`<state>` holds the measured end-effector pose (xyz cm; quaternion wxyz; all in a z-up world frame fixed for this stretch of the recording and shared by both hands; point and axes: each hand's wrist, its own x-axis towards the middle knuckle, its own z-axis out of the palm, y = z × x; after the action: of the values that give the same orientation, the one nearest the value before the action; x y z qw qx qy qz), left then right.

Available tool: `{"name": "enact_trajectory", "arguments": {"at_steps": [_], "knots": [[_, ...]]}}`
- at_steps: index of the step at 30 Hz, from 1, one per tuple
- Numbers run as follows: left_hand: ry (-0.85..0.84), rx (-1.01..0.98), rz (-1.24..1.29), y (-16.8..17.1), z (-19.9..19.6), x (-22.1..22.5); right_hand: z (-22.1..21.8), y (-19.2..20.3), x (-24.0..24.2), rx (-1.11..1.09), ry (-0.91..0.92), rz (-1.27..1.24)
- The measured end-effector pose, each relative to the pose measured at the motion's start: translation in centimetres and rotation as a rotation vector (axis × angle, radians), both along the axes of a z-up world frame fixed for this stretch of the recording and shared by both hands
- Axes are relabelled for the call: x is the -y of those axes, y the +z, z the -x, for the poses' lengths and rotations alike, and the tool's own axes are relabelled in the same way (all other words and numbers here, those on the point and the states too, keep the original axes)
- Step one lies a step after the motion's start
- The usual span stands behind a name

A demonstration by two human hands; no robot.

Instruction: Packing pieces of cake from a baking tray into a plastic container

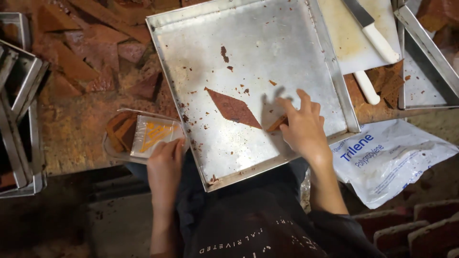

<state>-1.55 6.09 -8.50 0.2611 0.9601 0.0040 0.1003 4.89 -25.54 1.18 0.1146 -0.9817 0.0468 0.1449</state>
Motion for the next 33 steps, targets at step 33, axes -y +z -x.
{"name": "enact_trajectory", "arguments": {"at_steps": [33], "knots": [[0.054,-0.199,0.319,2.1,-0.5,-0.4,2.6,-4.5,1.5,0.262,-0.13,-0.412]]}}
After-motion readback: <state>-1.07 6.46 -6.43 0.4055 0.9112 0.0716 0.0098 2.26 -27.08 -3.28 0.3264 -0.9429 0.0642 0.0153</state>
